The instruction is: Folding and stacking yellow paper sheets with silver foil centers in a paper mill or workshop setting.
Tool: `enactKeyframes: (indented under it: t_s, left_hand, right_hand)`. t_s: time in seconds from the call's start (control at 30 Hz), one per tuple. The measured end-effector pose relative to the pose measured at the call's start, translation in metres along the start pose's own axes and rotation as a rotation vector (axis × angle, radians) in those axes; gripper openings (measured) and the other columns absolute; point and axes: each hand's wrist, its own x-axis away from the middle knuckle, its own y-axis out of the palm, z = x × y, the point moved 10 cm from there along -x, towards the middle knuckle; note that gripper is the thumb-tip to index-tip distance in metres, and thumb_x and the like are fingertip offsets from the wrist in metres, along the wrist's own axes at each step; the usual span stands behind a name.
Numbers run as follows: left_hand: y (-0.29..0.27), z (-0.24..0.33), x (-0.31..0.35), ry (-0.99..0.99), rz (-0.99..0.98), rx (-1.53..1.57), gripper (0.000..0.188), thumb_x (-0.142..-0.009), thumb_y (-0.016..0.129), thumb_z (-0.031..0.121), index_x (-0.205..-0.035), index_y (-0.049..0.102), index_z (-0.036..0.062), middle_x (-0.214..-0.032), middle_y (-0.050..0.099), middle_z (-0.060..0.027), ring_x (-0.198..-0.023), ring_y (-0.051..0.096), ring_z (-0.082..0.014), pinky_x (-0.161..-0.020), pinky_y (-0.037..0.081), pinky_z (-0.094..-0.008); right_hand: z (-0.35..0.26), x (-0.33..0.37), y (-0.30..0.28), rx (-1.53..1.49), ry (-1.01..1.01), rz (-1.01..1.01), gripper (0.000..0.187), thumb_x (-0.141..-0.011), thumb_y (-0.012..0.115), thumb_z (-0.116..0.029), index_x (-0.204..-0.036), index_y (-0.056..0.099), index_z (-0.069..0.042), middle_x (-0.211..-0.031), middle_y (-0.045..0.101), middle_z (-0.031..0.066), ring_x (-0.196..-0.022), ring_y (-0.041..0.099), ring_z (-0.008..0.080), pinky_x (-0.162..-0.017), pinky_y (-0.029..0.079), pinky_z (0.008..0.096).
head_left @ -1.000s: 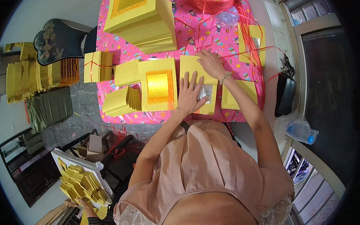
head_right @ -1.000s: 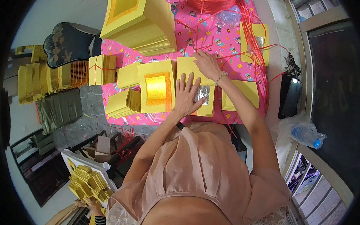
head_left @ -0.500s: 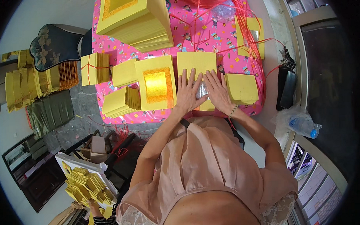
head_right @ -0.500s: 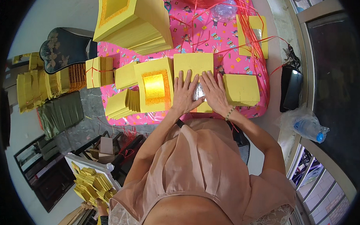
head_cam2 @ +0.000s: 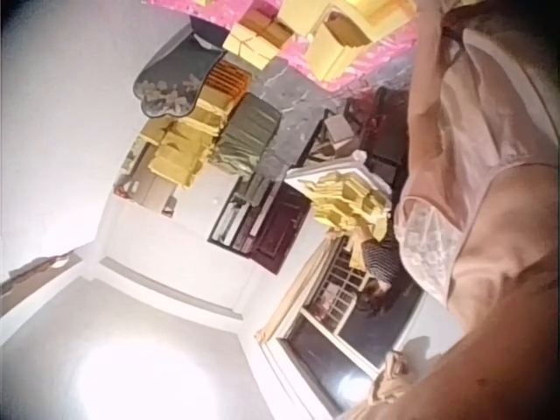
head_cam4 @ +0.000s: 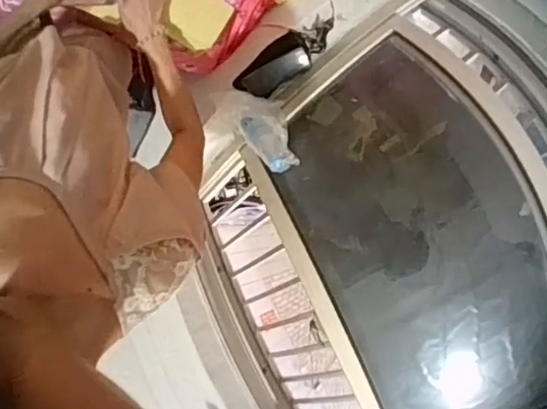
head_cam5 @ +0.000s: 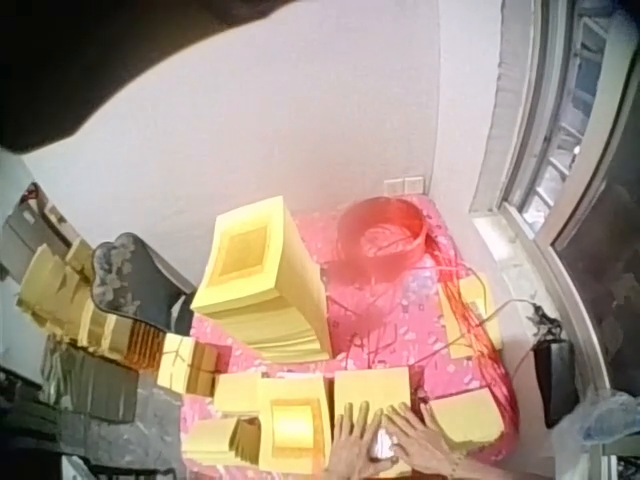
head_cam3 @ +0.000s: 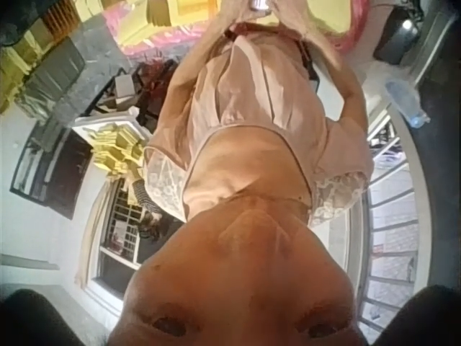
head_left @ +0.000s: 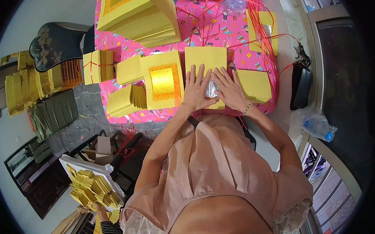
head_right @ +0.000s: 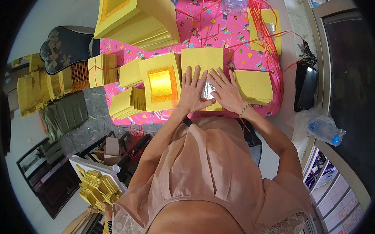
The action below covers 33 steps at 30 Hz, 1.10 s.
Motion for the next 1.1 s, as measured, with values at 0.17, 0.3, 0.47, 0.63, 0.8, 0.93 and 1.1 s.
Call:
enactKeyframes:
  t_s: [0.17,0.3,0.47,0.63,0.8,0.93,1.1]
  left_hand:
    - [0.001,-0.005,0.002,0.015,-0.047,0.009,0.109,-0.068,0.069,0.064,-0.153,0.027,0.0109,-0.158,0.019,-0.0228,-0.146,0.01,-0.047,-0.116,0.013,-0.0597]
    - [-0.004,-0.016,0.01,0.017,-0.018,0.016,0.108,-0.072,0.064,0.069,-0.153,0.026,0.008,-0.158,0.018,-0.0239,-0.147,0.01,-0.0437,-0.117,0.013,-0.0567]
    - [-0.003,-0.025,0.012,0.004,-0.012,0.006,0.108,-0.075,0.06,0.072,-0.153,0.024,0.0066,-0.158,0.017,-0.0245,-0.148,0.01,-0.0423,-0.117,0.013,-0.0558]
    - [-0.004,-0.03,0.018,-0.019,-0.045,-0.015,0.107,-0.077,0.059,0.07,-0.153,0.023,0.0042,-0.159,0.015,-0.0241,-0.148,0.009,-0.0404,-0.117,0.012,-0.0558]
    - [-0.002,-0.036,0.023,-0.03,-0.06,-0.062,0.107,-0.078,0.058,0.069,-0.153,0.021,0.0019,-0.159,0.014,-0.0238,-0.149,0.008,-0.0376,-0.118,0.01,-0.0554]
    - [-0.002,-0.037,0.022,-0.039,-0.066,-0.022,0.106,-0.079,0.058,0.068,-0.153,0.021,0.0014,-0.16,0.014,-0.0231,-0.149,0.009,-0.0362,-0.118,0.009,-0.0558]
    - [-0.01,-0.047,0.02,-0.032,-0.05,0.043,0.091,-0.084,0.059,0.059,-0.152,0.028,0.0066,-0.158,0.021,-0.0204,-0.148,0.017,-0.0341,-0.117,0.013,-0.0574]
  right_hand:
    - [0.001,0.0,0.004,-0.026,0.002,-0.018,0.076,-0.093,0.056,-0.041,-0.154,0.023,-0.009,-0.16,0.021,0.0108,-0.149,0.013,0.0303,-0.119,0.008,0.0561]
    - [0.001,0.002,0.005,-0.018,-0.003,-0.018,0.079,-0.091,0.058,-0.044,-0.154,0.023,-0.009,-0.16,0.02,0.0113,-0.149,0.013,0.0312,-0.119,0.008,0.056]
    - [-0.001,0.0,0.003,-0.059,0.008,0.015,0.082,-0.089,0.059,-0.045,-0.153,0.025,-0.01,-0.16,0.02,0.0115,-0.149,0.012,0.0316,-0.119,0.009,0.0538]
    - [0.001,0.001,0.005,-0.008,0.01,0.0,0.082,-0.09,0.056,-0.051,-0.153,0.025,-0.01,-0.161,0.019,0.0111,-0.149,0.012,0.0311,-0.119,0.009,0.0535]
    - [0.002,0.002,0.008,0.019,0.017,0.014,0.082,-0.091,0.053,-0.056,-0.153,0.025,-0.01,-0.161,0.019,0.0106,-0.149,0.012,0.0307,-0.119,0.008,0.0536]
    - [-0.001,0.002,0.004,0.018,0.015,0.037,0.076,-0.092,0.055,-0.049,-0.152,0.027,-0.01,-0.16,0.021,0.0106,-0.148,0.015,0.0304,-0.119,0.01,0.0543]
    - [-0.001,-0.01,-0.022,-0.037,-0.052,0.19,0.054,-0.087,0.066,-0.024,-0.136,0.049,-0.009,-0.145,0.043,0.0116,-0.133,0.039,0.0305,-0.112,0.027,0.0507]
